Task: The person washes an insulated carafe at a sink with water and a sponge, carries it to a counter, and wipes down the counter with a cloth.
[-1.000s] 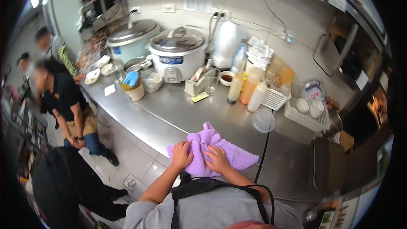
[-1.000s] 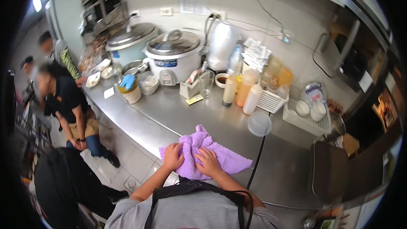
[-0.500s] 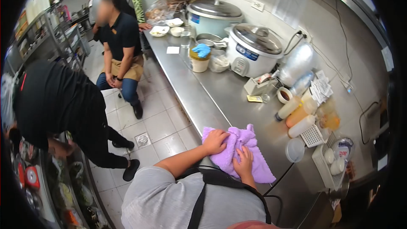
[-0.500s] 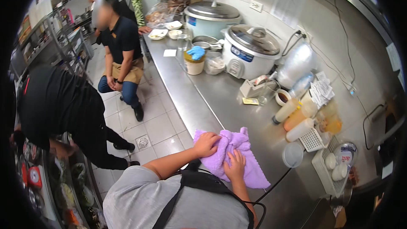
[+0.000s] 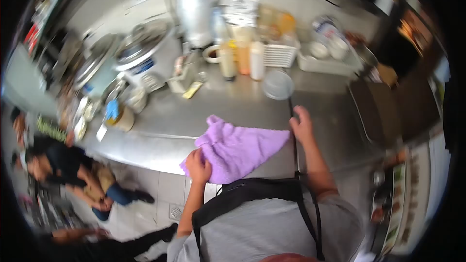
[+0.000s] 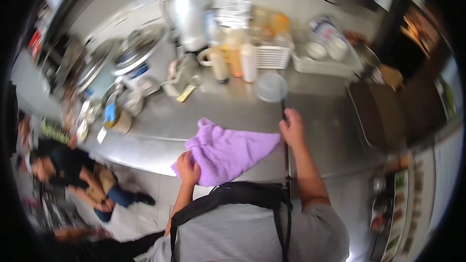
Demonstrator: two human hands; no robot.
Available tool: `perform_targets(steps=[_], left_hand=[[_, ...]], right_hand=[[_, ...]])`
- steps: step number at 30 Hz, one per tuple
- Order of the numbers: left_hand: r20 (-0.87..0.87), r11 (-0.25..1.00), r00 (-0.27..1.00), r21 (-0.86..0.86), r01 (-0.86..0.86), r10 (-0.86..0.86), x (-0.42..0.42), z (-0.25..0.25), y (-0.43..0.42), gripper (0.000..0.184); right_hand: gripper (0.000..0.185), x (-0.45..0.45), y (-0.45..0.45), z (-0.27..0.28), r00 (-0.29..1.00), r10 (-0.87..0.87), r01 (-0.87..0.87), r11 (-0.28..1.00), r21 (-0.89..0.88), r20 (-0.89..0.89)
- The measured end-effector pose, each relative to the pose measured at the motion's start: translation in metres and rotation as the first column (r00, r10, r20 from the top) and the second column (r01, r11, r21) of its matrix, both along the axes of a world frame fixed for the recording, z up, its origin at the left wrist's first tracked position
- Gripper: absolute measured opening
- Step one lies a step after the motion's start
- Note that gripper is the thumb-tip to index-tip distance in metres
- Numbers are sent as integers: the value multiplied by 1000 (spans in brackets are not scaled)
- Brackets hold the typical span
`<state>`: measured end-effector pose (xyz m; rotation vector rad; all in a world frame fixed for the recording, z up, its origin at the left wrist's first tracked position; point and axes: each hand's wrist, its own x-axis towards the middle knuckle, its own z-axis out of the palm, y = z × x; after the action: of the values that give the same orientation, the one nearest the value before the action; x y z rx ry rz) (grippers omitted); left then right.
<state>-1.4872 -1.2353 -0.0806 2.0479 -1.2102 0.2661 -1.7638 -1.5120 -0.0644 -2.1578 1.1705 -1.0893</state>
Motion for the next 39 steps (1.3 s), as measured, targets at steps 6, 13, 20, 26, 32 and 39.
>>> perform_targets(steps=[6,13,20,26,32,39], left_hand=[[-28,998,997,18,68,-67,2,-11,2,43],[-11,997,1000,75,26,-25,0,-8,1,44],[-3,998,999,53,41,-41,-1,-3,1,45],[18,999,1000,53,10,-11,1,-7,1,45],[31,999,1000,47,5,-6,-2,-3,1,45],[16,999,999,5,-32,32,-5,0,3,43]], right_hand=[[64,-221,-26,19,287,-832,915,385,-121,-474],[64,-357,52,7,-234,-724,971,-137,-197,-649],[68,-351,53,-2,-108,-702,992,-123,-29,-704],[75,-260,9,36,-140,-700,962,70,-263,-700],[70,-72,-43,32,524,-548,674,735,-75,-652],[63,158,95,2,699,430,-516,857,13,-572]])
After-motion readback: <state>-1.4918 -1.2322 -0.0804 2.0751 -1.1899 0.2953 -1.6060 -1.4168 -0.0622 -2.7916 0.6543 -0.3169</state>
